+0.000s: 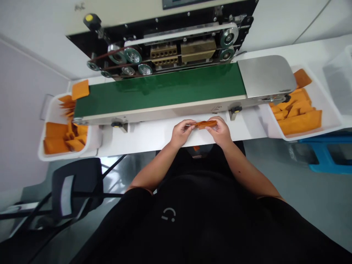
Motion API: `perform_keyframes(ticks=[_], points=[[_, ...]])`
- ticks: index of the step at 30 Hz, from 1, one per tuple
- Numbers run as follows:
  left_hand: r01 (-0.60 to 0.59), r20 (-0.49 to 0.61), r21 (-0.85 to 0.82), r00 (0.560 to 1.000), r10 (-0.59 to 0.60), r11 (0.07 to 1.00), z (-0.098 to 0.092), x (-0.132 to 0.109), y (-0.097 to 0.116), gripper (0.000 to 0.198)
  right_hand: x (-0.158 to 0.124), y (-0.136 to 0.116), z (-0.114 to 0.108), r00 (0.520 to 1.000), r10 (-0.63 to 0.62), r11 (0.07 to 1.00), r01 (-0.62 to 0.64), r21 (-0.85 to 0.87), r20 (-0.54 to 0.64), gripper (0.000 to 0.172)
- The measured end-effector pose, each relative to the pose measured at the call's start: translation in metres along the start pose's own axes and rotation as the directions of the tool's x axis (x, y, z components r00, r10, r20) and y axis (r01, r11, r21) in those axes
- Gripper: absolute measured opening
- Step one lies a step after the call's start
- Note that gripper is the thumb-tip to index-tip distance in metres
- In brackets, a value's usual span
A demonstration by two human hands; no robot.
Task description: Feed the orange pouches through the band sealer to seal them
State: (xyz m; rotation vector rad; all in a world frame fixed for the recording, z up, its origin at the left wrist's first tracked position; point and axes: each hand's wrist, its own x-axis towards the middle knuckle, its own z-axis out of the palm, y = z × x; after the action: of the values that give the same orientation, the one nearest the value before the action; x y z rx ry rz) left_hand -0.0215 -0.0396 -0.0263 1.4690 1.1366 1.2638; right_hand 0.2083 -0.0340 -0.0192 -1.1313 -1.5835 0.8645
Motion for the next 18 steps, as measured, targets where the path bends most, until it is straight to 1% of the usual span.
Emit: perform_keyframes(ticks=[1, 4, 8, 11, 13, 15, 18], points=[[0.002, -0.013, 0.001, 1.000, -0.002, 1.000, -0.001, 0.000, 0.000, 0.033, 0.000, 0.000, 0.000, 1.000, 0.002, 1.000, -0.002, -0.018, 0.002, 0.023], [0.013, -0.030, -0.031, 0.999, -0.014, 0.999, -0.001, 0.001, -0.002, 0.034, -0.002, 0.001, 0.001, 0.998, 0.064, 0.998, -0.063, -0.025, 0.019, 0.026], [0.023, -0.038, -0.107, 0.999, -0.027, 0.994, 0.001, 0.001, -0.002, 0.041, -0.004, 0.000, 0.003, 0.991, 0.133, 0.991, -0.132, -0.024, 0.032, 0.033], [0.042, -0.046, -0.086, 0.998, -0.046, 0.995, 0.001, 0.000, 0.000, 0.043, -0.005, -0.005, 0.005, 0.984, 0.164, 0.986, -0.161, -0.049, 0.067, 0.037], [0.039, -0.038, -0.070, 0.998, -0.042, 0.997, 0.001, 0.001, 0.001, 0.044, -0.004, -0.008, 0.005, 0.982, 0.171, 0.985, -0.169, -0.041, 0.081, 0.035], [0.008, -0.001, -0.049, 1.000, -0.008, 0.999, 0.000, 0.003, 0.002, 0.045, -0.004, -0.010, 0.004, 0.988, 0.151, 0.988, -0.151, -0.009, 0.041, 0.032], [-0.074, 0.091, 0.067, 0.994, 0.068, 0.995, -0.002, 0.006, 0.004, 0.038, -0.002, -0.011, 0.002, 0.993, 0.088, 0.996, -0.085, 0.031, -0.085, 0.031]])
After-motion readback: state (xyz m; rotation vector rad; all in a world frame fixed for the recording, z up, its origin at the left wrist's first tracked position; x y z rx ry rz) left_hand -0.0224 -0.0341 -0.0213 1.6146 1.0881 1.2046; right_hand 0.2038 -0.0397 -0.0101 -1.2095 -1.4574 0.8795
